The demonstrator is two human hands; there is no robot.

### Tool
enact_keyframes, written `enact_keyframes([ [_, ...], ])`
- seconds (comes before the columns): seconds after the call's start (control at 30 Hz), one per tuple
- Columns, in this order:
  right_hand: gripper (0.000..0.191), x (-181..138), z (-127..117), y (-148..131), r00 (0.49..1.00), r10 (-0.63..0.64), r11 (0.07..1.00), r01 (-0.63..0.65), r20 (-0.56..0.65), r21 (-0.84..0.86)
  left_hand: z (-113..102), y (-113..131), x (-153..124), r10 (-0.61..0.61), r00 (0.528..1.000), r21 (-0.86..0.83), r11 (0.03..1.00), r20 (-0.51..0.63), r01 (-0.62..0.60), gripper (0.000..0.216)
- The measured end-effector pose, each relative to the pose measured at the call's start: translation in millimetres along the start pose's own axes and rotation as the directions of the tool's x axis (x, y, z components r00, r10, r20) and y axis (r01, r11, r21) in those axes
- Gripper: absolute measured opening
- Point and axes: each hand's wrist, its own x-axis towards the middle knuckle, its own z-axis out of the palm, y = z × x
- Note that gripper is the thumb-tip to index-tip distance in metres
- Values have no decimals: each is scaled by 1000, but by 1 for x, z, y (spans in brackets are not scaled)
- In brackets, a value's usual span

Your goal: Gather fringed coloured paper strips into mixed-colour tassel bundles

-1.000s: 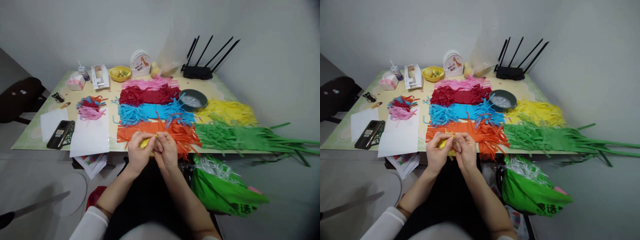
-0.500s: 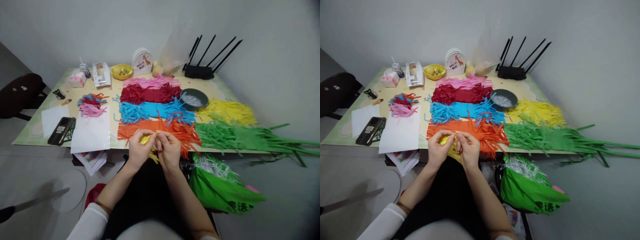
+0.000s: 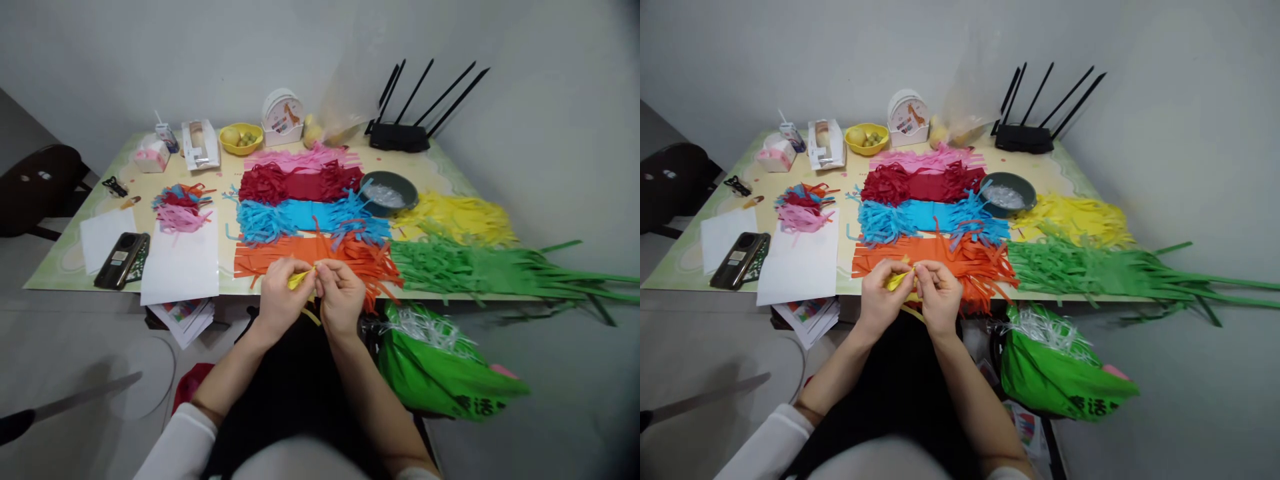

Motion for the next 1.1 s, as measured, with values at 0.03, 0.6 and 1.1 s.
enact_keyframes([
  [0.03, 15, 0, -1, 0, 1000, 3, 1000, -2, 14, -11, 0, 0, 0, -46, 999, -58, 997, 21, 47, 8],
  [0.6, 18, 9, -13, -15, 978, 134, 988, -119, 160, -102, 1, -8, -3, -167, 984, -321, 930, 60, 177, 16],
  [1.1, 20, 11, -15, -21, 968, 122, 986, -94, 218, -134, -6, -12, -4, -218, 971, -302, 923, 96, 237, 18],
])
